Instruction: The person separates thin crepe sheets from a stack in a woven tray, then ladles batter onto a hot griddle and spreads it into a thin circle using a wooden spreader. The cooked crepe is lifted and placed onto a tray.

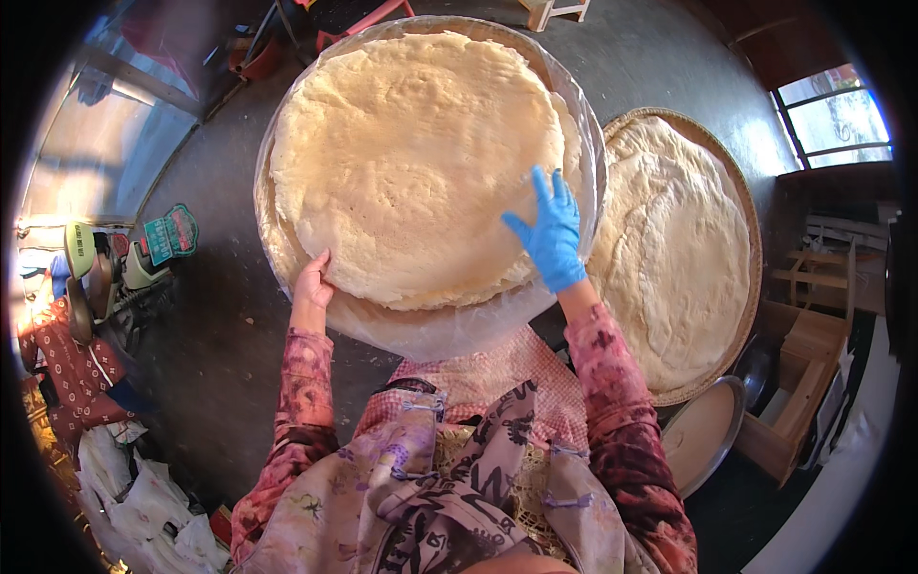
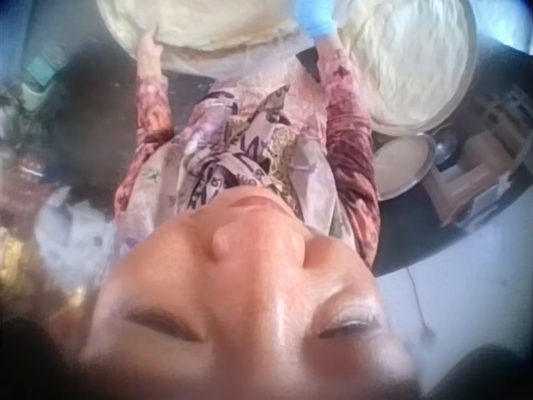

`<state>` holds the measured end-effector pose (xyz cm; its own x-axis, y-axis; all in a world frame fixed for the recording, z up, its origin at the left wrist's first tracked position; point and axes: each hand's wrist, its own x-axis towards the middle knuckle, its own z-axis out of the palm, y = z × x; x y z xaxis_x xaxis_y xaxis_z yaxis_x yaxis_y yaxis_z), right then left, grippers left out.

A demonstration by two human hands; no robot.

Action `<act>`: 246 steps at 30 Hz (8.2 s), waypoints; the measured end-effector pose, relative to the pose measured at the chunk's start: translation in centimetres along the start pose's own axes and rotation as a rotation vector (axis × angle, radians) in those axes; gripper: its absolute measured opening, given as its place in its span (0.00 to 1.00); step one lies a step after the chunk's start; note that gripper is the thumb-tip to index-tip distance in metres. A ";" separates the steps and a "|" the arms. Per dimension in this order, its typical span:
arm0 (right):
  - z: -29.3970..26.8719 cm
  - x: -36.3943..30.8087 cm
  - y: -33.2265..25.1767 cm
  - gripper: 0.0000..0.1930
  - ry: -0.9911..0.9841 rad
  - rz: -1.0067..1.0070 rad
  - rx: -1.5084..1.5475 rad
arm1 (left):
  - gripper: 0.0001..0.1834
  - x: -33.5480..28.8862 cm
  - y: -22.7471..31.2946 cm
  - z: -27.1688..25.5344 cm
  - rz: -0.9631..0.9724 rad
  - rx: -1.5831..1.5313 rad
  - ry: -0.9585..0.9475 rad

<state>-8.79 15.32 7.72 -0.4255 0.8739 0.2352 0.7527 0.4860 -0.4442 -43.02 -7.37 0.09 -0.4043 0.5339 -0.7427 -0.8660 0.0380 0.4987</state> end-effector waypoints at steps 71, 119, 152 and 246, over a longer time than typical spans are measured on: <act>-56.5 -14.1 14.1 0.15 0.250 0.565 -0.209 | 0.59 -10.7 -33.1 56.7 1.222 1.006 -1.177; -8.7 -16.1 9.6 0.24 0.192 0.243 0.368 | 0.23 -8.3 -1.3 12.3 1.309 1.752 -0.166; -8.6 -33.8 16.5 0.16 0.291 0.890 1.097 | 0.35 9.3 -46.5 54.2 0.467 1.912 -0.736; 1.7 -10.3 -4.4 0.09 0.017 0.918 1.528 | 0.30 13.8 20.9 14.8 0.651 1.318 -0.103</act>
<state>-8.61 4.10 5.76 -0.1661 0.8365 -0.5222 -0.3719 -0.5436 -0.7524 -62.33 13.31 6.93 -0.5375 0.8123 -0.2265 0.3668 0.4671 0.8046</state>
